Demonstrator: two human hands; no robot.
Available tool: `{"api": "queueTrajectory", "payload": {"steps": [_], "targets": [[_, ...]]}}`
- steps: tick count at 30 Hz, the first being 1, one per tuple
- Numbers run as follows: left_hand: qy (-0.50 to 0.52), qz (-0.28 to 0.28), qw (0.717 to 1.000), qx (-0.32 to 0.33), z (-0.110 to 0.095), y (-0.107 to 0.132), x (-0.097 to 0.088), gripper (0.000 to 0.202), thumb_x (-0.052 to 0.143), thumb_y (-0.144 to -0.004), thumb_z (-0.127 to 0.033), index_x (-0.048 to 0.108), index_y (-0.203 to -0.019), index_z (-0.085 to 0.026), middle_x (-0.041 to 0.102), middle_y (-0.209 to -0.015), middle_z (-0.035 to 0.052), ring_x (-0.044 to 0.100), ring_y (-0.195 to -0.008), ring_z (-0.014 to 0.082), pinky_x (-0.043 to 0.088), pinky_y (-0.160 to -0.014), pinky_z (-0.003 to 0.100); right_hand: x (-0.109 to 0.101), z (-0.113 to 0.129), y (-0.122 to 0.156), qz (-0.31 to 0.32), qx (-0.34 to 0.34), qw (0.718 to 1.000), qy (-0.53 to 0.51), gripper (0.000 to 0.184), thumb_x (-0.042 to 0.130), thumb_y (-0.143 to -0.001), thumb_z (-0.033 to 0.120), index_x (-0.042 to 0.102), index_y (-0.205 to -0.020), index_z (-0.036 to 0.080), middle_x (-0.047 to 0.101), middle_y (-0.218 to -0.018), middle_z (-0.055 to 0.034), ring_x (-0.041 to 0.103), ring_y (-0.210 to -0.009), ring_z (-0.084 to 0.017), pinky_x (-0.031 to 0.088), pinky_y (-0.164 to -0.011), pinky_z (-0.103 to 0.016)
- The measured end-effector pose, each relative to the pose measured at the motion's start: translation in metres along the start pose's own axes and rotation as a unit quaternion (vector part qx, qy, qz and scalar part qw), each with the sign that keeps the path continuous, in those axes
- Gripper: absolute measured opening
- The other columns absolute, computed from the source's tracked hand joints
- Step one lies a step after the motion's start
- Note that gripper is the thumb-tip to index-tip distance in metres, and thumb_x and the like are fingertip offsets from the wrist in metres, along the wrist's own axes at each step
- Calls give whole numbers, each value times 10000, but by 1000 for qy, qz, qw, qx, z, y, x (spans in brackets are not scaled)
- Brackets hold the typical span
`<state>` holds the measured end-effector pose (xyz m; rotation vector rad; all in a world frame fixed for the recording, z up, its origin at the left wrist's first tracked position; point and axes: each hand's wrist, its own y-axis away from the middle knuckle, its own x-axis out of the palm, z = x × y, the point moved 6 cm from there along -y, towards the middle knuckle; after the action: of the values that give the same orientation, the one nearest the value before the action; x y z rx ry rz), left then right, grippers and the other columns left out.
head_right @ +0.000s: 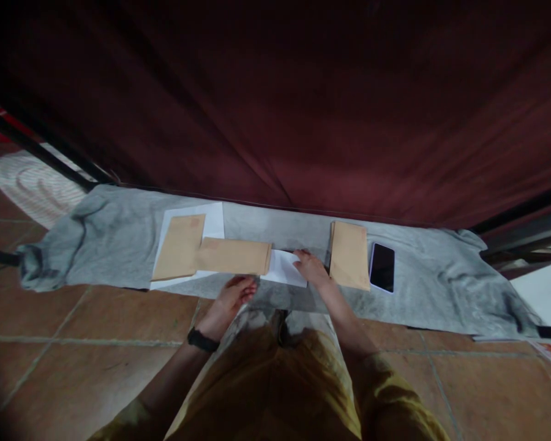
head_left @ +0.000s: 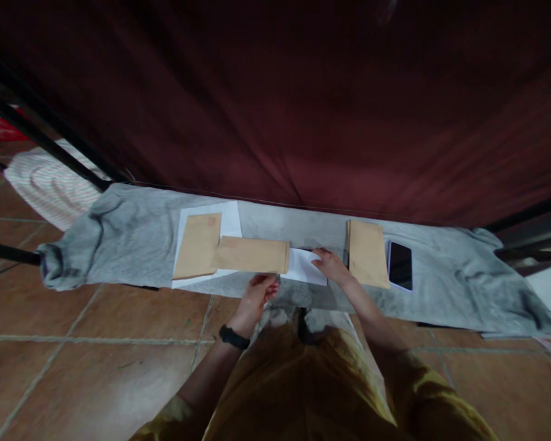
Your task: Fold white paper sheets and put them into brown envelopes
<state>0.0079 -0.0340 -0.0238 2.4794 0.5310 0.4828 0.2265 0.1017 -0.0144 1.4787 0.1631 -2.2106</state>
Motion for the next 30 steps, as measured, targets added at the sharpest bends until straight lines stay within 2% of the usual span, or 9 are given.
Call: {"api": "queueTrajectory", "payload": {"steps": [2, 3, 5, 6, 8, 9, 12, 20, 30], "targets": [[-199, 30, 973, 113, -11, 9, 0, 107, 762, -779, -276, 703, -800, -190, 719, -746, 64, 699, -732, 203, 557, -699, 322, 1, 0, -1, 0, -1, 1000, 0, 308, 569, -929, 185, 663, -1214, 255, 707, -1201, -55, 672, -1078, -209, 500, -961, -294], [-314, 41, 928, 195, -19, 14, 3, 102, 704, -835, -285, 723, -889, -201, 746, -878, 90, 712, -886, 238, 559, -829, 377, 1, 0, -1, 1, -3, 1000, -1, 308, 572, -926, 184, 664, -1212, 256, 708, -1198, -53, 670, -1082, -207, 497, -965, -292], [-501, 59, 791, 345, -34, 23, 14, 273, 598, -919, -290, 700, -1161, -216, 691, -1261, 135, 595, -1258, 297, 426, -1097, 490, 1, -1, -3, 7, -8, 1000, -5, 309, 574, -921, 176, 667, -1207, 248, 709, -1198, -53, 668, -1089, -206, 494, -969, -289], [-567, 68, 719, 396, -38, 25, 20, 384, 568, -942, -303, 631, -1310, -215, 582, -1441, 147, 466, -1404, 315, 317, -1180, 535, 1, -1, -3, 12, -10, 1000, -7, 309, 576, -916, 169, 671, -1200, 242, 712, -1195, -54, 668, -1092, -207, 494, -970, -287], [-662, 92, 596, 445, -42, 20, 28, 606, 574, -947, -372, 436, -1512, -200, 328, -1636, 159, 217, -1541, 333, 141, -1241, 586, 0, -2, -3, 25, -13, 999, -16, 307, 583, -903, 156, 686, -1182, 236, 723, -1184, -55, 670, -1096, -216, 494, -971, -291], [-696, 102, 549, 452, -44, 14, 30, 712, 595, -933, -420, 351, -1561, -191, 233, -1670, 167, 136, -1560, 336, 86, -1246, 597, -1, -3, -3, 31, -12, 999, -23, 309, 588, -895, 152, 696, -1172, 237, 730, -1177, -55, 672, -1098, -224, 495, -973, -296], [-752, 129, 468, 446, -49, -5, 34, 921, 656, -867, -540, 235, -1606, -188, 120, -1688, 186, 40, -1569, 347, 0, -1242, 612, -5, -10, -1, 47, 0, 998, -52, 324, 614, -867, 145, 721, -1155, 246, 745, -1166, -52, 676, -1104, -248, 499, -979, -321], [-774, 195, 422, 431, -55, -34, 56, 1037, 762, -732, -596, 325, -1572, -172, 243, -1655, 211, 116, -1558, 369, -74, -1225, 619, -1, -22, 4, 41, 34, 998, -38, 335, 606, -877, 171, 715, -1186, 242, 726, -1210, -63, 671, -1125, -255, 492, -1004, -338], [-783, 211, 464, 355, -63, -57, 55, 1209, 859, -544, -588, 323, -1572, -246, 214, -1663, 218, 148, -1536, 431, -34, -1188, 678, 4, -25, 15, -12, 37, 998, -48, 352, 572, -905, 159, 659, -1240, 222, 676, -1218, -79, 644, -1142, -222, 475, -1030, -328]]}}
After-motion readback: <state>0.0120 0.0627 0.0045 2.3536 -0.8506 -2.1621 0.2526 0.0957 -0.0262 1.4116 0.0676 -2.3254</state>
